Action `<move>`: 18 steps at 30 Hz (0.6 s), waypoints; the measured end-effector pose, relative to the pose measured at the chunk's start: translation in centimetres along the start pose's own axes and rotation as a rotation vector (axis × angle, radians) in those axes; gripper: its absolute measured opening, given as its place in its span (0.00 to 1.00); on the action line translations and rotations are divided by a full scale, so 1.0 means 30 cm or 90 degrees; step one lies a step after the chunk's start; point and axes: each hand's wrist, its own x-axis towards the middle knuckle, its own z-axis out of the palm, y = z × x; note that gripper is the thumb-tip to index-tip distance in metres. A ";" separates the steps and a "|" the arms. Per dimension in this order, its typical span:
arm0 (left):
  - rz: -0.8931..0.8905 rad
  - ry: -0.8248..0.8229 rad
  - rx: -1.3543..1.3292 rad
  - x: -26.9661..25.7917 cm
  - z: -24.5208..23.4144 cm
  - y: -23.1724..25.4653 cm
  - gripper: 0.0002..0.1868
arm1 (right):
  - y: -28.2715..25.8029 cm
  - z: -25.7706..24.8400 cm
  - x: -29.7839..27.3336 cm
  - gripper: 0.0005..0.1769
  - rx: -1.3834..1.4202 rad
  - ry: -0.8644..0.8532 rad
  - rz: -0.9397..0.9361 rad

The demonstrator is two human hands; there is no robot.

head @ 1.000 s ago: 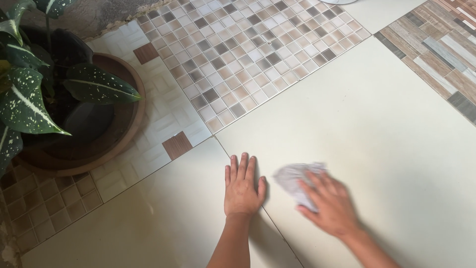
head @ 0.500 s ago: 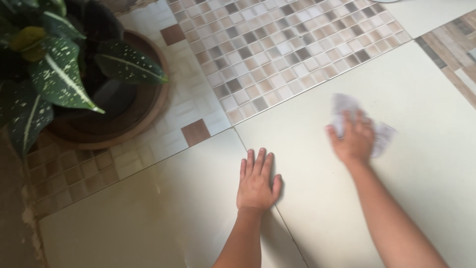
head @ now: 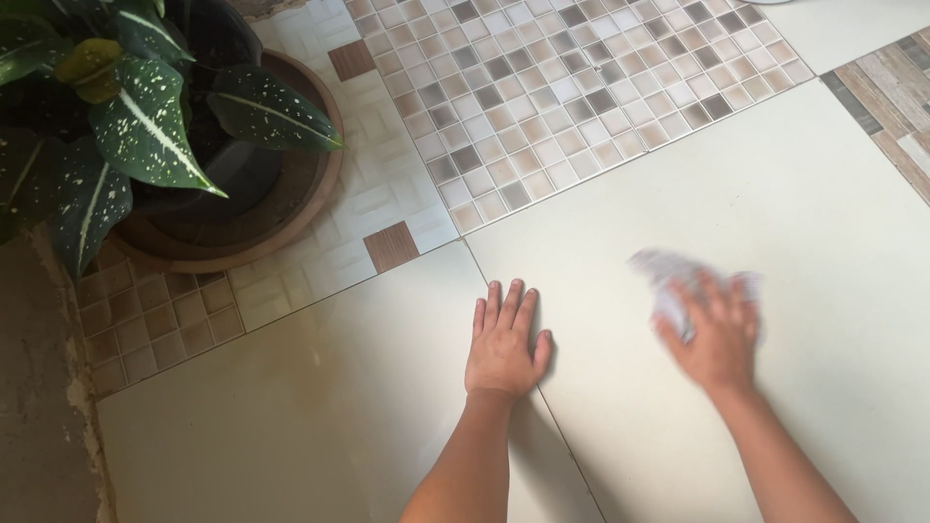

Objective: The person wipes a tiled floor with a cloth, moving from a mosaic tile section to a larger white tile section. They use a cloth to wipe the floor surface in a repetitive motion.

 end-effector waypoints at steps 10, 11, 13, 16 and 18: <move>0.008 -0.001 0.006 -0.007 0.010 -0.009 0.35 | -0.236 0.125 0.133 0.36 0.027 -0.045 -0.019; 0.011 0.000 0.005 -0.003 0.012 -0.009 0.35 | -0.263 0.080 0.067 0.35 0.035 -0.062 -0.069; 0.016 0.014 -0.004 -0.001 0.013 -0.009 0.35 | -0.276 0.000 -0.042 0.33 0.068 -0.057 -0.155; 0.016 0.008 -0.003 -0.003 0.007 -0.007 0.35 | -0.154 -0.048 -0.102 0.36 0.000 -0.053 -0.107; 0.015 0.001 -0.001 0.004 0.004 -0.010 0.34 | -0.029 -0.006 -0.054 0.35 -0.050 0.048 0.012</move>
